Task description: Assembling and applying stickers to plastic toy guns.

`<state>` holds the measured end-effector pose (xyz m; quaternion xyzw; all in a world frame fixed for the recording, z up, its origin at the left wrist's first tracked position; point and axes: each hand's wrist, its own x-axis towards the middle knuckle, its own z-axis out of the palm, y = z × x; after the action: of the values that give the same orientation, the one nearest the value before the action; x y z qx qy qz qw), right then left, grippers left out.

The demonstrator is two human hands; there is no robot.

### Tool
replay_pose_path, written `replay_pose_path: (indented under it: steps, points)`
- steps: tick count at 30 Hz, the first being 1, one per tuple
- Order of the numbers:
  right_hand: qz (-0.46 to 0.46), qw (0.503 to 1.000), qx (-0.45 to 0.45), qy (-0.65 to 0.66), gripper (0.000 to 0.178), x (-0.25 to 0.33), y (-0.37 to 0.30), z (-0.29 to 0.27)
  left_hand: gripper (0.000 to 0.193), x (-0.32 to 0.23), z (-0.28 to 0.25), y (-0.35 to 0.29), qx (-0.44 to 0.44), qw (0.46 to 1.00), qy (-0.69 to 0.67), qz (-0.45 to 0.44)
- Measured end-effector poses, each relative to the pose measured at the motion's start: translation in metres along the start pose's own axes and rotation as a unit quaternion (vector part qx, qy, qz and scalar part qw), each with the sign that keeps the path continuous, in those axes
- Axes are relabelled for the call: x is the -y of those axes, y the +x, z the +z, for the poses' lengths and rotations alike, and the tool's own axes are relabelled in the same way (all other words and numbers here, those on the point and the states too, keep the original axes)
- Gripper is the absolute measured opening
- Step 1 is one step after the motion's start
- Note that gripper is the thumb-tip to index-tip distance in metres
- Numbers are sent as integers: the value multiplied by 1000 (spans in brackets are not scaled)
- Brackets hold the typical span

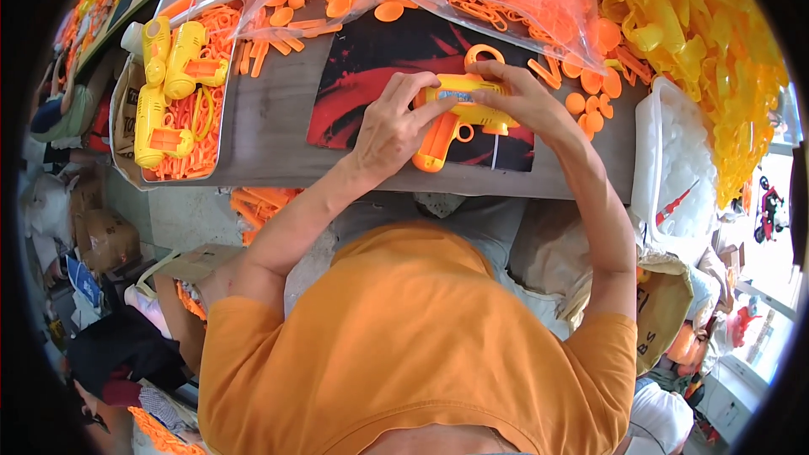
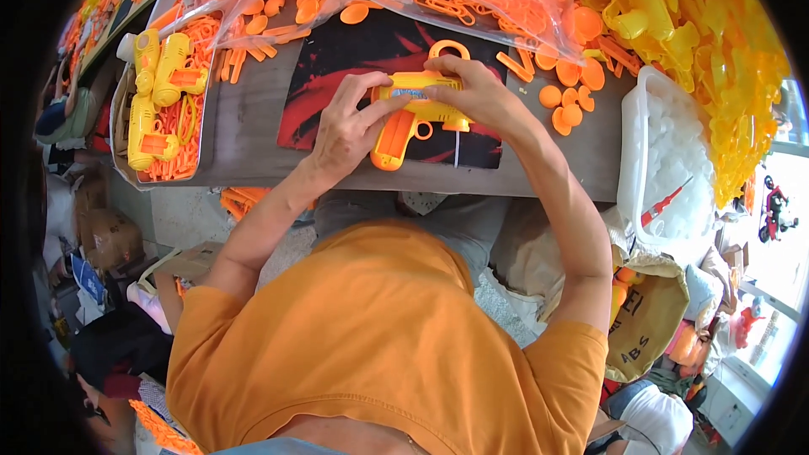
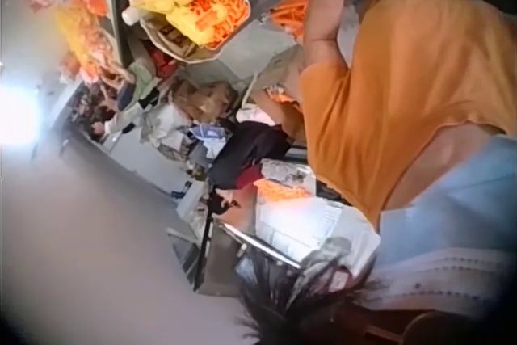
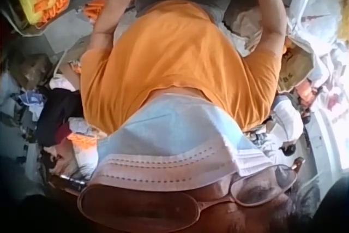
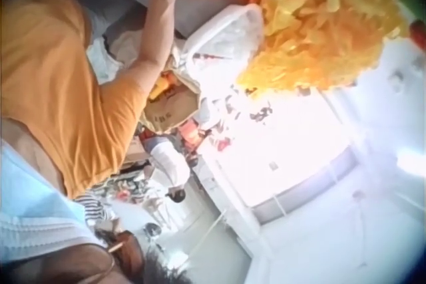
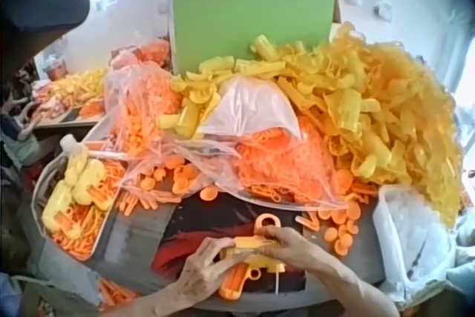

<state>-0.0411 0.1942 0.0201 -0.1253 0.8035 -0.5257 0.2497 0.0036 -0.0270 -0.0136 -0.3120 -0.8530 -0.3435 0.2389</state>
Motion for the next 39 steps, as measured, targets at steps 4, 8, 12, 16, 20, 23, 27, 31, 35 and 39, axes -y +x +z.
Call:
replay_pose_path:
  steps: [4, 8, 12, 16, 20, 23, 27, 31, 35, 39]
  points:
    - [-56, 991, -47, -115, 46, -13, 3, 11, 35, 3, 3, -4, -6, 1000, 16, 13]
    - [-16, 999, -39, -33, 51, -8, 5, 2, 34, 1, 2, -1, -4, 1000, 7, 10]
    - [-177, 921, -111, -328, 70, -8, -17, 19, 31, 16, -5, -1, -19, 975, -201, -93]
    - [-145, 973, -101, -151, 69, -1, -26, 25, 50, 14, -13, -17, -11, 882, -428, -199]
    - [-207, 971, -99, 60, 42, 7, -8, 33, 73, 0, -22, -10, 37, 791, -568, -225]
    - [-110, 946, -297, -69, 23, 21, 24, 0, 77, -3, -44, 5, 17, 782, -570, -249]
    - [-121, 810, -343, -461, 18, -28, 73, -35, 66, -4, -50, 23, 104, 959, -228, -132]
    - [-118, 740, -326, -577, 18, -41, 88, -30, 69, 6, -31, 16, 225, 973, 25, -46]
    - [-160, 737, -318, -575, 18, -23, 69, -42, 67, 5, -22, 29, 259, 964, 10, -57]
    - [-92, 836, -293, -454, 20, -11, 51, -64, 66, 8, -10, 41, 280, 958, -16, -55]
